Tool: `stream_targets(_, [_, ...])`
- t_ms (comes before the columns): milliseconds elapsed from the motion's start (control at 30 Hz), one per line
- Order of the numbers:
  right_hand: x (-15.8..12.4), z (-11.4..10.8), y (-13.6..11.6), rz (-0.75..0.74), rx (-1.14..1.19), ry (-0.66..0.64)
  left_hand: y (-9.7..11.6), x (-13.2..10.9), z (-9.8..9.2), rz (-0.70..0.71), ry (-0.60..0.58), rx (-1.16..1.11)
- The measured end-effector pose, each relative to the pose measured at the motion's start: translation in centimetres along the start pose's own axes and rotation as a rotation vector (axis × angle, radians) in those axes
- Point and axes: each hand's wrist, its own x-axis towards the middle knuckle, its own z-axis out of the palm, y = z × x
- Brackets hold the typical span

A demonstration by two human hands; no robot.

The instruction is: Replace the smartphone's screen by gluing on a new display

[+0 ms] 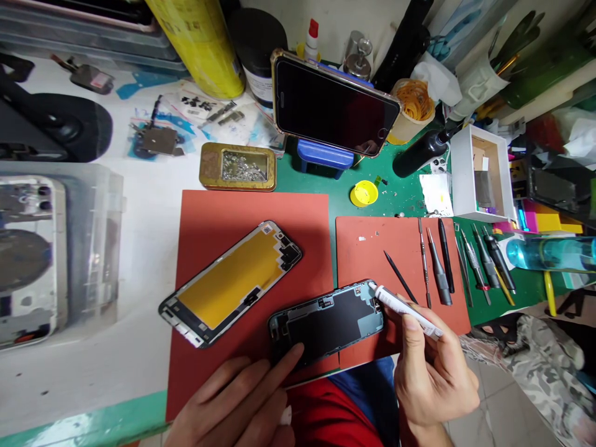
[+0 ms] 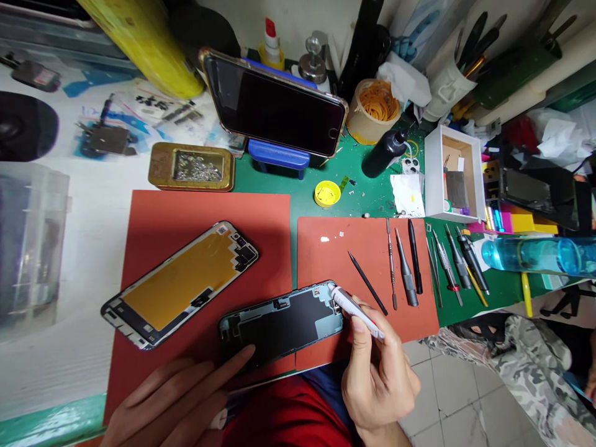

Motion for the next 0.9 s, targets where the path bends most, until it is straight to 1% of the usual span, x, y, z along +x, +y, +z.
stream_targets(133, [0.1, 0.05, -0.09, 0.013, 0.012, -0.006, 0.02, 0.33, -0.17, -0.017, -0.009, 0.016])
stream_targets(300, [0.28, 0.05, -0.11, -0.019, -0.01, -0.001, 0.03, 0.38, -0.07, -0.039, 0.01, -0.009])
stream_targets(600, [0.04, 0.09, -0.09, 0.021, 0.041, 0.0, -0.05, 0.56, -0.42, 0.008, -0.018, 0.006])
stream_targets(800, [0.23, 0.12, 0.07, 0.007, 0.023, 0.01, 0.17, 1.06, -0.47, 0.009, 0.005, -0.016])
stream_targets(900, [0.3, 0.09, 0.14, 0.0, 0.003, 0.023, 0.08, 1.03, -0.43, 0.018, -0.009, -0.021])
